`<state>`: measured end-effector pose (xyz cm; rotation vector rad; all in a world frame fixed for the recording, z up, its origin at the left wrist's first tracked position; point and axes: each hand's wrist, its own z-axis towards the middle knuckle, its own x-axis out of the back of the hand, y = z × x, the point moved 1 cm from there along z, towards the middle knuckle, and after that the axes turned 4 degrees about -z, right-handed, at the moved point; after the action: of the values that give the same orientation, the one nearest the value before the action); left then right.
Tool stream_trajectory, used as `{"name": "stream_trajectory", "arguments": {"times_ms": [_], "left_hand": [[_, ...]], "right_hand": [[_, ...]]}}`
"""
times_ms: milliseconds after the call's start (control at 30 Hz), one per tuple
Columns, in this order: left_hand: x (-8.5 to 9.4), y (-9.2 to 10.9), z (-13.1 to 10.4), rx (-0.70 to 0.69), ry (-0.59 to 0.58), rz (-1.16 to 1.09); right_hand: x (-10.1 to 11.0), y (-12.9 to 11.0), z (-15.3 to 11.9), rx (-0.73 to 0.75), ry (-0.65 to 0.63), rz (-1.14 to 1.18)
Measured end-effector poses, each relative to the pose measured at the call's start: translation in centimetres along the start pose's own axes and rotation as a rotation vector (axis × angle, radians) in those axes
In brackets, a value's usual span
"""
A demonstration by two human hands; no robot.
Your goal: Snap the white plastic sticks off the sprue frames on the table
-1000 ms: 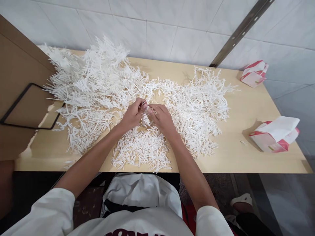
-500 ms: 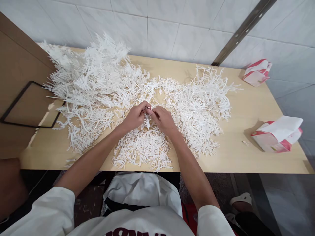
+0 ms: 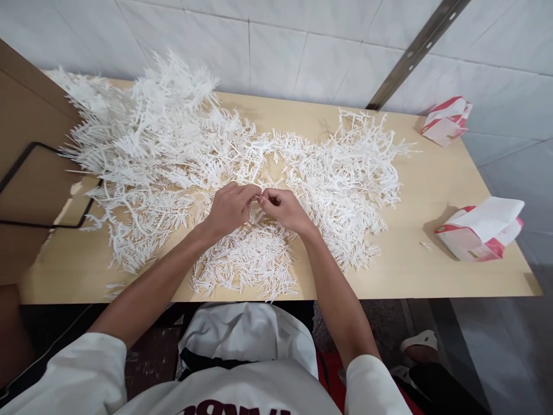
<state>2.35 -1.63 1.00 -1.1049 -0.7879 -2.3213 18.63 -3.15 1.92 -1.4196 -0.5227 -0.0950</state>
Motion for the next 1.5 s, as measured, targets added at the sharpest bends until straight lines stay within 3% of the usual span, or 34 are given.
{"name": "stream_trajectory", "arguments": {"times_ms": [67,167,400,767,867,933,1033,1067,1133,1267,1500], "left_hand": [[0.2,-0.1,0.0,-0.147,-0.012,0.092],[0.3,-0.2,0.1,-0.231,-0.067,0.194],[0.3,0.1,0.1,-0.212,-0.159,0.198],[0.1,0.1,0.3,-0.188,-0.050,0.137],[1.2,-1.8,0.4,-0.025,0.043,0.025],[2.4,-3.8,0.5,0.233,0.212,-0.060],[3.4,-5.5,0.7,0.399,0.365,-0.302],[3.3,-5.5,0.7,0.396,0.368,-0.370],[2.5,-5.0,0.8,0.369,0.267,-0.477],[0.8,-3.1,0.9,0.306,0.096,-0.661],[1.1,-2.2,1.1,0.333,0.033,-0.764]], "right_hand": [[0.2,-0.1,-0.1,-0.004,-0.036,-0.013],[0.5,0.0,-0.1,-0.015,-0.084,-0.060],[1.3,0.2,-0.2,-0.049,-0.168,-0.155],[1.1,-0.6,-0.2,0.018,-0.105,-0.088],[1.3,-0.6,-0.8,0.106,-0.167,0.004],[1.4,-0.5,-1.2,0.150,-0.243,0.080],[1.5,-0.3,-1.0,0.100,0.022,0.153],[1.4,-0.2,-0.9,0.076,0.121,0.156],[1.0,-0.1,-0.5,0.033,0.250,0.148],[0.5,0.2,-0.2,0.017,0.313,0.137],[0.8,0.3,-0.1,0.133,0.396,-0.070]]}}
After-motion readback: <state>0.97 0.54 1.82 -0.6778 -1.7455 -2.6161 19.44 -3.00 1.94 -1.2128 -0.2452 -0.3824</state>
